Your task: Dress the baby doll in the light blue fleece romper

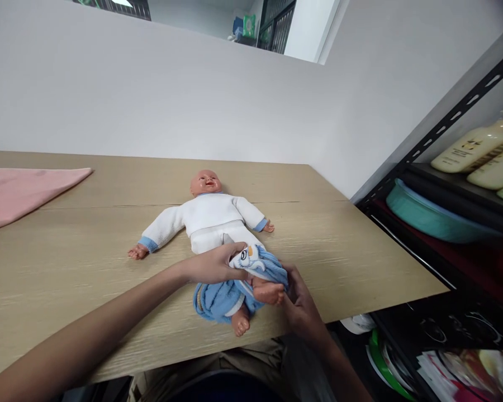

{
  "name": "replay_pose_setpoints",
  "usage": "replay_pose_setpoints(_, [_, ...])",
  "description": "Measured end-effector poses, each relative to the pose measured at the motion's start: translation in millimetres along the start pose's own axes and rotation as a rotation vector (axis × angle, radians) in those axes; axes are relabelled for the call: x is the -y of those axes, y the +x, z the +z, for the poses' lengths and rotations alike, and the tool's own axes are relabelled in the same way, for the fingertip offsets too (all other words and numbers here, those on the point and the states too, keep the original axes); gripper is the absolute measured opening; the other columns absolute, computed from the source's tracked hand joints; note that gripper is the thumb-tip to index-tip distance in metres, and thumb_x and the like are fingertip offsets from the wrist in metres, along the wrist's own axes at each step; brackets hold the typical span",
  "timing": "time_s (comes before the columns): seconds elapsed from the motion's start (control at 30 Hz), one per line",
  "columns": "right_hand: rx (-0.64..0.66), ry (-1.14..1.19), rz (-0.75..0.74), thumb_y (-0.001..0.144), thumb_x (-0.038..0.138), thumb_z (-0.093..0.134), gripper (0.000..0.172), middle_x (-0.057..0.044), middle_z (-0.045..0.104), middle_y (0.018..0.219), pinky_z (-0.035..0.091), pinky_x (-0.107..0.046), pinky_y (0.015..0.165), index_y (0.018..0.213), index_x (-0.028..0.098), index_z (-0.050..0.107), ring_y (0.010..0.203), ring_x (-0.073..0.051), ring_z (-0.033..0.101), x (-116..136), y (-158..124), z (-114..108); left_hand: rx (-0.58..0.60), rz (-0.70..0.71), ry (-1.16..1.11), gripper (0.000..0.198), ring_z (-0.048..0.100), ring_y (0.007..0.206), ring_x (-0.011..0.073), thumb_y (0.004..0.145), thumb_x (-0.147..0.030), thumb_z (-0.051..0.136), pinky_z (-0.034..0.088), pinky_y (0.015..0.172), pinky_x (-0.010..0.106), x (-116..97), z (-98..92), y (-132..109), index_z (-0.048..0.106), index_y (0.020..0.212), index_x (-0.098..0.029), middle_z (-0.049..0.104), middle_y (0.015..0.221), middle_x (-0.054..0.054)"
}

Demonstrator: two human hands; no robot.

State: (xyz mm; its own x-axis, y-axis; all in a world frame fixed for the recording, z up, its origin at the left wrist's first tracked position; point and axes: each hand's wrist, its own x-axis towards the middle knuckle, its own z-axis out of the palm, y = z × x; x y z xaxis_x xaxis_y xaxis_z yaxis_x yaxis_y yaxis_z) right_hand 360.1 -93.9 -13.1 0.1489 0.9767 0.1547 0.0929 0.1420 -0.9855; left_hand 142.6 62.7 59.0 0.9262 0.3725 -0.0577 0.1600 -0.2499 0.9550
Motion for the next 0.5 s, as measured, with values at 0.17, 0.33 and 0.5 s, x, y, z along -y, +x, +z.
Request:
replay_pose_setpoints(0.17, [0.184, 0.244, 0.304, 0.09, 0.041, 0.079, 0.041, -0.008, 0.077, 0.127, 0.052, -0.044, 0.107, 0.126, 0.025, 0.07, 0.12, -0.028, 0.071, -6.9, 29.7, -16.3, -0.035, 0.052, 0.185, 0.03, 0.066, 0.092, 0.0216, 0.101, -0.046, 0.065, 0.051, 0.083, 0.032, -4.9, 3.7, -0.2, 0.069, 0.111, -0.019, 0.074, 0.102, 0.002])
replay_pose_setpoints(0.33, [0.292, -0.014, 0.177, 0.082, 0.029, 0.074, 0.041, -0.004, 0.075, 0.113, 0.054, -0.038, 0.098, 0.123, 0.023, 0.069, 0.11, -0.026, 0.069, 21.5, 58.4, -22.2, -0.138, -0.035, 0.503, 0.056, 0.062, 0.081, 0.023, 0.094, -0.075, 0.066, 0.042, 0.071, 0.032, -8.7, 9.2, -4.1, 0.066, 0.105, -0.02, 0.07, 0.09, 0.002])
replay_pose_setpoints(0.5, [0.388, -0.4, 0.004, 0.089, 0.033, 0.071, 0.025, -0.003, 0.073, 0.102, 0.054, -0.035, 0.092, 0.111, 0.022, 0.072, 0.097, -0.024, 0.067, 52.3, 77.2, -15.2, -0.271, -0.203, 0.717, 0.064, 0.066, 0.09, 0.031, 0.087, -0.078, 0.072, 0.044, 0.075, 0.036, -18.0, 4.6, -28.0, 0.061, 0.112, -0.021, 0.069, 0.099, 0.008])
